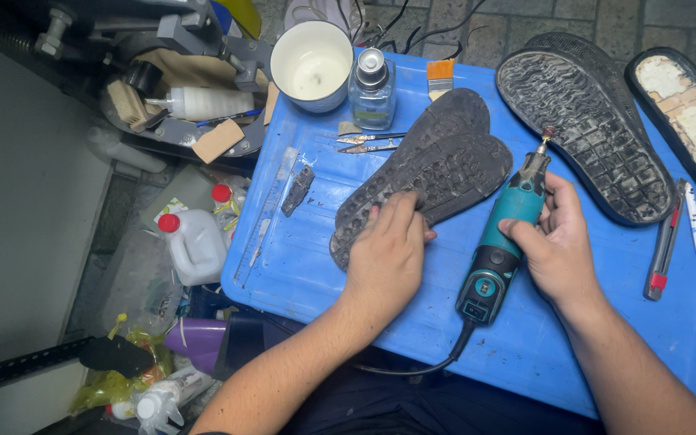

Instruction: The person uses a rotary tool to grind the surface of a black shoe sole on a blue workbench. They hold the sole with one hand and operate the tool with the other, moving it across the tread. The person flips the sole over and continues grinding, then sets the tool down and picks up another sole to repeat the process.

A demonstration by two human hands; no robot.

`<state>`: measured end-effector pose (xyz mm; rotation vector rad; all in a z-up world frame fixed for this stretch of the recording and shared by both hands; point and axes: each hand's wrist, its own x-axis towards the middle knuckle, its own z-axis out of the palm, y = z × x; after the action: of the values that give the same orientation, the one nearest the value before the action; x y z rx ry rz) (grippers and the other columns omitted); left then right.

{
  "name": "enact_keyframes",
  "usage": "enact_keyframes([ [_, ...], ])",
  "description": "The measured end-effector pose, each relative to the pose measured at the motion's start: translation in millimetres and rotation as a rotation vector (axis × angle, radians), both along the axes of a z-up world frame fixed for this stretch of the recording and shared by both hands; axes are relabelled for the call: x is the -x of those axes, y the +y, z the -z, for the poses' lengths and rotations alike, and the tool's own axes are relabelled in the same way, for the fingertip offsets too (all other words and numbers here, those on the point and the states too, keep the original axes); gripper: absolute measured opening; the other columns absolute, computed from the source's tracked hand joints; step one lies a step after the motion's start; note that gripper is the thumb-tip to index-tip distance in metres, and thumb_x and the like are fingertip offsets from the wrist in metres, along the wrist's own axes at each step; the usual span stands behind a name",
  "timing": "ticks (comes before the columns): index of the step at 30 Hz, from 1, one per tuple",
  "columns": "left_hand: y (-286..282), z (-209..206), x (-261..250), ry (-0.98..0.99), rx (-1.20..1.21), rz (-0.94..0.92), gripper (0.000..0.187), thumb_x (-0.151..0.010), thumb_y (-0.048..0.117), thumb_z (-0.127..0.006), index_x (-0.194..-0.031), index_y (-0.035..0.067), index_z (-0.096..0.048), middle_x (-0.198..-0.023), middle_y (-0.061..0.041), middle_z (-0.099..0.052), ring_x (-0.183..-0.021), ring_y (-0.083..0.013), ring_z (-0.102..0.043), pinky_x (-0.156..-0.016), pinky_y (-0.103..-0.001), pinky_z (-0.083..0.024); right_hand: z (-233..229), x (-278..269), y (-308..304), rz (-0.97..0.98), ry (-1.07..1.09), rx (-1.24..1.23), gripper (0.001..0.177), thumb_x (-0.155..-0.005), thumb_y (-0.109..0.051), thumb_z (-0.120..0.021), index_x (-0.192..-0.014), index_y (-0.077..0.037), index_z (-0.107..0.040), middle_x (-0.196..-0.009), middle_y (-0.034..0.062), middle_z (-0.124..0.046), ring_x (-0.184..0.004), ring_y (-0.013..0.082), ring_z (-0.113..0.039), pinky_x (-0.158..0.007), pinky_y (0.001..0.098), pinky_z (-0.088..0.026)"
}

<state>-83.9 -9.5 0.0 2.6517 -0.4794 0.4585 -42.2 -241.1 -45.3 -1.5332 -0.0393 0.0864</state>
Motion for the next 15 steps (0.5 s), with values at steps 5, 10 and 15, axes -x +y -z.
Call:
enact_keyframes([
  [5, 13, -8, 5, 0.106, 0.213, -0.050, 0.028, -0.095, 0.028, -0.076, -0.098, 0.005, -0.062, -0.130, -0.015, -0.059, -0.127, -0.0334, -0.056, -0.100, -0.048, -0.050, 9, -3, -15, 0.030, -0.010, 0.094, 0.065, -0.085, 0.001, -0.065, -0.142, 0.001, -0.035, -0.123, 0.0109, -0.054, -0.107, 0.0140, -0.057, -0.090, 0.0296, -0.052],
  [10, 23, -10, 11, 0.052, 0.190, -0.115, 0.074, -0.068, 0.035, -0.087, -0.126, 0.001, -0.056, -0.135, -0.024, -0.050, -0.130, -0.0430, -0.046, -0.104, -0.054, -0.035, 10, -9, -31, 0.098, 0.049, 0.175, 0.056, -0.089, -0.003, -0.067, -0.134, 0.001, -0.034, -0.114, 0.0112, -0.057, -0.099, 0.0132, -0.058, -0.084, 0.0293, -0.052],
  [15, 22, -8, 16, 0.108, 0.212, -0.162, 0.076, -0.076, 0.029, -0.086, -0.139, 0.003, -0.052, -0.140, -0.020, -0.051, -0.132, -0.0378, -0.048, -0.107, -0.049, -0.039, 2, -6, -19, 0.111, 0.012, 0.132, 0.052, -0.093, -0.002, -0.066, -0.135, 0.002, -0.035, -0.117, 0.0123, -0.057, -0.103, 0.0135, -0.058, -0.086, 0.0295, -0.052],
])
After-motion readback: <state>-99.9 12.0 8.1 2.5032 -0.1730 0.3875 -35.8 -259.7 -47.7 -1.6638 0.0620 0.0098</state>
